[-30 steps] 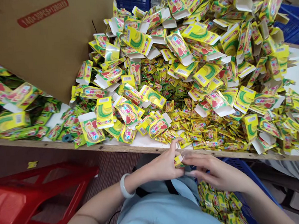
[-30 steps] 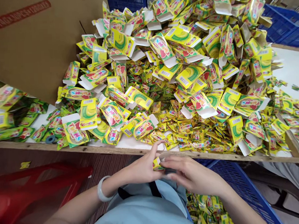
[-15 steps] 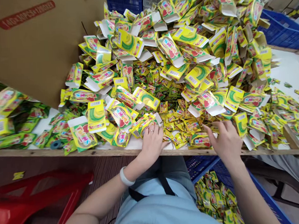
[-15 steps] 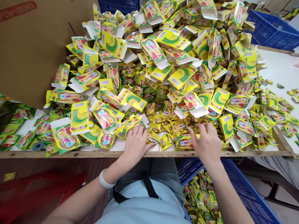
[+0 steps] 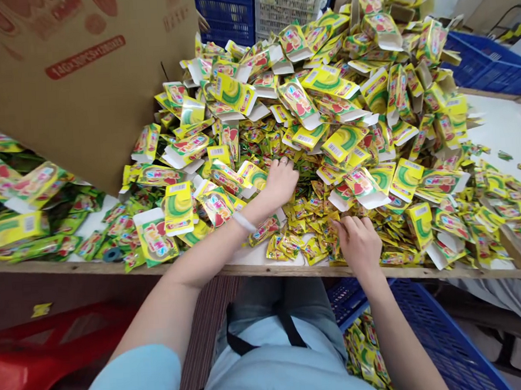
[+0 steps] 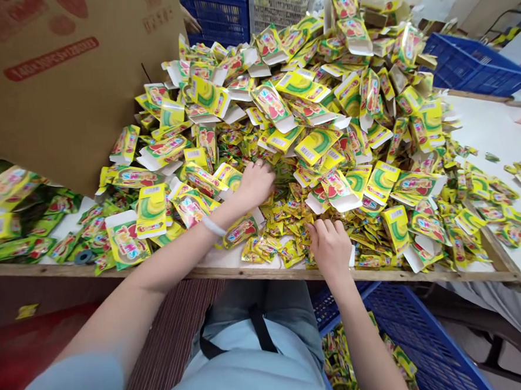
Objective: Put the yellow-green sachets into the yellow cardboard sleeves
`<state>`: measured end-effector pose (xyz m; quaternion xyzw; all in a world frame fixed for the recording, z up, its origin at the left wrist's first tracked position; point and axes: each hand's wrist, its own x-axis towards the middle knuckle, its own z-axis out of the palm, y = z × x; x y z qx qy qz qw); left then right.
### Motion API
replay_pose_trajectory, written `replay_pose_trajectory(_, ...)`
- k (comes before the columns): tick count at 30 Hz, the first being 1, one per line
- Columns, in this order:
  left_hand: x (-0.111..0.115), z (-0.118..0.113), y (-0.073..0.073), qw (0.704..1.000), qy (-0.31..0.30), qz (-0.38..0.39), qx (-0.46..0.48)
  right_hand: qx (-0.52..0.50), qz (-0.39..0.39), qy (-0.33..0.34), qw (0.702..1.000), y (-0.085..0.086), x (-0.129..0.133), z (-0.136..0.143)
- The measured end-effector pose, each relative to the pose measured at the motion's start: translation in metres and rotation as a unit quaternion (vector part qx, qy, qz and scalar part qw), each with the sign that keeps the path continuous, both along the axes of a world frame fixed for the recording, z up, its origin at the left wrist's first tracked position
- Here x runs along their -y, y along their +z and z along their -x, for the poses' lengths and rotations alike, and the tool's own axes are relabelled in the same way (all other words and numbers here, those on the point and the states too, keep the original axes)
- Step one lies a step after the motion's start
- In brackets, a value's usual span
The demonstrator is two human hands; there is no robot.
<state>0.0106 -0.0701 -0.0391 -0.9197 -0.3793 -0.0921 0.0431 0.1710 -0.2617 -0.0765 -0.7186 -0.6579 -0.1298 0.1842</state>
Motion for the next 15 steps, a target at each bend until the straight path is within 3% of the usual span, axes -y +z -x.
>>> replay_pose_trajectory(4,-0.025,-0.017,-0.013,0.998,-0.046,-0.019,-0.033,-0.186,-0.073,0.022,0.979,-0.004,0.009,-0.005)
replay_pose_trajectory(9,-0.034,0.008,-0.010,0.993,-0.100,-0.057,-0.012,-0.410,-0.111,0.051,0.904,-0.002,0.009,-0.007)
replay_pose_trajectory(12,-0.036,0.016,-0.008,0.994,-0.090,-0.064,-0.026,-0.494,-0.096,0.076,0.861,0.001,0.001,0.000)
replay_pose_trajectory(15,-0.037,0.009,-0.013,0.991,-0.099,-0.059,-0.071,-0.522,-0.078,0.076,0.846,0.004,-0.004,0.011)
